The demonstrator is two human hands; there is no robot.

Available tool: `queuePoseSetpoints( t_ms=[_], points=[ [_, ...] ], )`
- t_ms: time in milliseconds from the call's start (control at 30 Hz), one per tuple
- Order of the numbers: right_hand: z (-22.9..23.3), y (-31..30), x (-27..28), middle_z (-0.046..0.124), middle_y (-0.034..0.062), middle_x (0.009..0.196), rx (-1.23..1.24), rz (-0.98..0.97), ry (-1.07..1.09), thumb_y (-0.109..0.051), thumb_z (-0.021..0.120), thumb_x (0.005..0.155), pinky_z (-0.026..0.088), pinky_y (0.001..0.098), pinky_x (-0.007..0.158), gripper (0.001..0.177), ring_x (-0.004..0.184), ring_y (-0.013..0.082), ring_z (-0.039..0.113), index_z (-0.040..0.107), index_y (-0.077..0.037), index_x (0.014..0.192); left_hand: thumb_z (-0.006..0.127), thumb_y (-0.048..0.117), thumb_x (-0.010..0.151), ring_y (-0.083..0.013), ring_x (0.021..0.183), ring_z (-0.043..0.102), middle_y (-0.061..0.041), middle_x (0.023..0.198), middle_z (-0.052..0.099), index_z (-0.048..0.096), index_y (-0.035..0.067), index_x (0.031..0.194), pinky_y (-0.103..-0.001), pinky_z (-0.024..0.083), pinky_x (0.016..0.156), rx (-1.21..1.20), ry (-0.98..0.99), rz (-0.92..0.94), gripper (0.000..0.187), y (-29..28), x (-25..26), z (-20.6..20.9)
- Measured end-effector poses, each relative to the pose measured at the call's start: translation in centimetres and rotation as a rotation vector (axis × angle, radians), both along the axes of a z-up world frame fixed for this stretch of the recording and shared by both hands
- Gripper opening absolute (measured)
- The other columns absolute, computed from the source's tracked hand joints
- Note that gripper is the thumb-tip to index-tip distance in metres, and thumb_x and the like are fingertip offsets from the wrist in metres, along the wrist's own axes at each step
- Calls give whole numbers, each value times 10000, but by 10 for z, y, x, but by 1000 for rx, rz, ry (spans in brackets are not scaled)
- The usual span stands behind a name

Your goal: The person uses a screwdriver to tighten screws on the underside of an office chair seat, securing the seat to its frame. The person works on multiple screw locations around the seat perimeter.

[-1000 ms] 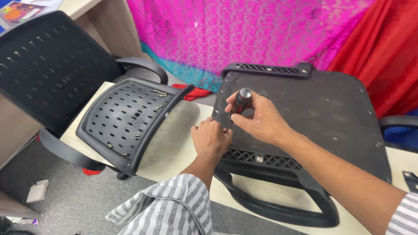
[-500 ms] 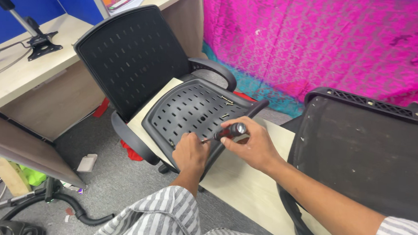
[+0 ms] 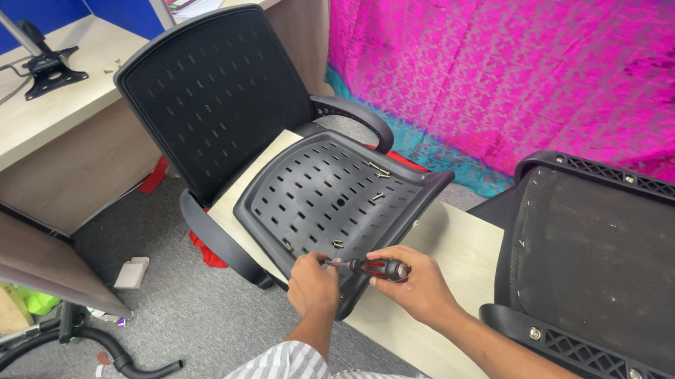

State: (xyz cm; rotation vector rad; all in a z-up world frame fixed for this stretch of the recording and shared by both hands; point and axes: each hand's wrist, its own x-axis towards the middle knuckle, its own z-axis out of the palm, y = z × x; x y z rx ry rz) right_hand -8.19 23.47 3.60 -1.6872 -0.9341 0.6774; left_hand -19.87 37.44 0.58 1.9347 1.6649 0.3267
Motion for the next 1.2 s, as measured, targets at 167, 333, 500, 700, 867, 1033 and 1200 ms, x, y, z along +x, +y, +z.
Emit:
queuePoseSetpoints(
  t_ms=[167,333,500,700,867,1033,1200],
  points=[
    [-5,-4,3,690,-25,956,-33,-76,-44,-29,837,737,448,256,616,399,660,80,473,780,-117,1121,761,423,859,-302,1028,707,-2,1229,690,743,190,1144,-447,552,865,1,11,-36,369,5,6,-5],
    [-4,-22,9,713,10,970,-66,-155,37,-55,815,775,467,259,629,391,700,82,517,751,-99,1158,724,451,876,-310,1010,696,-13,1178,702,744,180,1127,-459,541,831,107,-32,-138,370,-5,23,-10],
    [1,-57,21,744,41,1065,111,-285,-63,-79,799,805,548,231,721,454,893,62,681,647,-47,1232,659,464,926,-313,957,698,-20,1064,721,736,196,1144,-471,539,793,136,-61,-314,353,-34,50,-13],
    [14,-110,49,743,109,993,158,-608,171,-85,758,838,592,269,675,404,803,133,701,579,-12,1192,695,349,892,-315,874,706,-26,1023,726,753,187,1118,-458,547,731,187,-166,-617,284,-81,91,-20],
    [36,-172,75,732,153,980,112,-708,219,-71,743,852,635,292,692,352,829,196,761,591,20,1156,709,318,901,-287,843,705,-34,971,740,778,144,1042,-433,544,748,114,-380,-828,234,-133,112,-21],
    [60,-225,88,744,166,952,-87,-742,215,-76,740,855,654,307,716,269,837,212,779,647,22,1088,744,321,895,-240,903,645,-15,882,730,791,120,942,-405,510,756,210,-434,-1058,212,-169,121,-11],
    [84,-257,93,773,140,909,-157,-753,169,-84,753,834,654,312,718,237,820,199,780,681,20,1035,799,292,839,-210,985,592,14,903,699,814,116,875,-407,419,920,359,-613,-1230,180,-196,130,-4]
  ],
)
